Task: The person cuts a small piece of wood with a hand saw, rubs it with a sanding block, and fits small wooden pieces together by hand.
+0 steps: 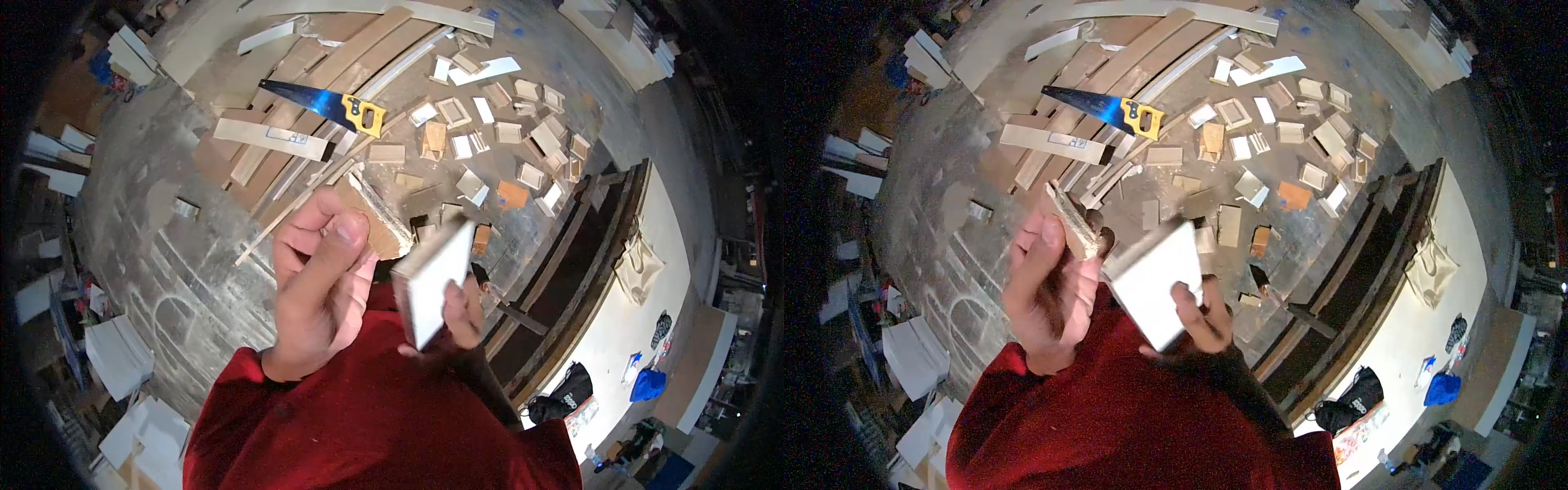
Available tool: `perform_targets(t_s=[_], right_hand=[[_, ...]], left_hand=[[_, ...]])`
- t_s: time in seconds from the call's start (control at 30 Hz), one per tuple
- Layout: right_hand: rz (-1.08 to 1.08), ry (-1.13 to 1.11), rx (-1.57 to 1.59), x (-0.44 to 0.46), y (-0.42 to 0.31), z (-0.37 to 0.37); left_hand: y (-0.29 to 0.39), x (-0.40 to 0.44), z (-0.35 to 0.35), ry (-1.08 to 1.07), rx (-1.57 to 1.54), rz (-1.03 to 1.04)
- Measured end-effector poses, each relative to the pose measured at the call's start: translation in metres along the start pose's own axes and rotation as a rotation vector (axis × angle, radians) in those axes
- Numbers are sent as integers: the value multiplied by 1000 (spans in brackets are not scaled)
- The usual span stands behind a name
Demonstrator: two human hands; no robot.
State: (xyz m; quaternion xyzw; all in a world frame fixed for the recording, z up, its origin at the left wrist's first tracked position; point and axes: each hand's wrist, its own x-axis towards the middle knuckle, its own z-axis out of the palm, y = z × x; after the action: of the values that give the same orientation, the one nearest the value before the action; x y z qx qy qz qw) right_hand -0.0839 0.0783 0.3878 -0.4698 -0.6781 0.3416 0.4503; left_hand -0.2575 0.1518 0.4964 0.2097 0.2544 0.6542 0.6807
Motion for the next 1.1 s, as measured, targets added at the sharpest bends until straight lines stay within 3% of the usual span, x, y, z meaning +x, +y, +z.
perform_targets(t_s=[0.07, 0.1, 0.17, 0.23, 0.27, 0.3, 0.4, 0.5, 0.6, 0.73, 0.8, 0.83, 0.9, 0.93, 1.0, 1.1], right_hand=[[207, -27, 152, 0, 0, -5], [-126, 130, 29, 11, 6, 0], [-457, 286, -99, 20, 7, 5], [-453, 222, -15, 23, 0, 5], [-453, 200, 12, 22, -1, 4], [-143, 82, 128, 17, -6, 2], [-129, 12, 60, 19, -12, -4], [-300, 55, 103, 20, -10, -6], [-171, -62, 130, 18, -13, -13], [-169, -40, 278, 2, 2, -10], [-78, -12, 385, -6, 7, -10], [-64, -1, 411, -1, 4, -12], [-19, 49, 459, 10, -3, -16], [-117, -3, 396, 6, 6, -18], [-225, -55, 340, 5, 13, -21], [11, -11, 401, 12, 3, -23]], left_hand=[[-3, 0, 4, 51, 1, 17], [-5, 2, -5, -14, -20, 16], [-3, 0, 9, 14, 3, 14], [-2, 0, 9, 42, 22, 21], [-3, 1, 0, -42, 29, 23], [-4, 1, -8, -124, 36, 26], [-8, 7, -21, -249, 79, 73], [0, 5, -10, -232, 172, 84], [4, 1, -16, -219, 399, 111], [6, -2, -11, -211, 416, 98], [10, -7, -9, -233, 834, 89], [1, -5, -7, -255, 809, 168], [-4, -8, -12, -233, 832, 125], [-6, -9, -16, -207, 868, 91], [-12, -2, -20, -205, 771, 217], [-16, -3, -21, -205, 877, 122]])
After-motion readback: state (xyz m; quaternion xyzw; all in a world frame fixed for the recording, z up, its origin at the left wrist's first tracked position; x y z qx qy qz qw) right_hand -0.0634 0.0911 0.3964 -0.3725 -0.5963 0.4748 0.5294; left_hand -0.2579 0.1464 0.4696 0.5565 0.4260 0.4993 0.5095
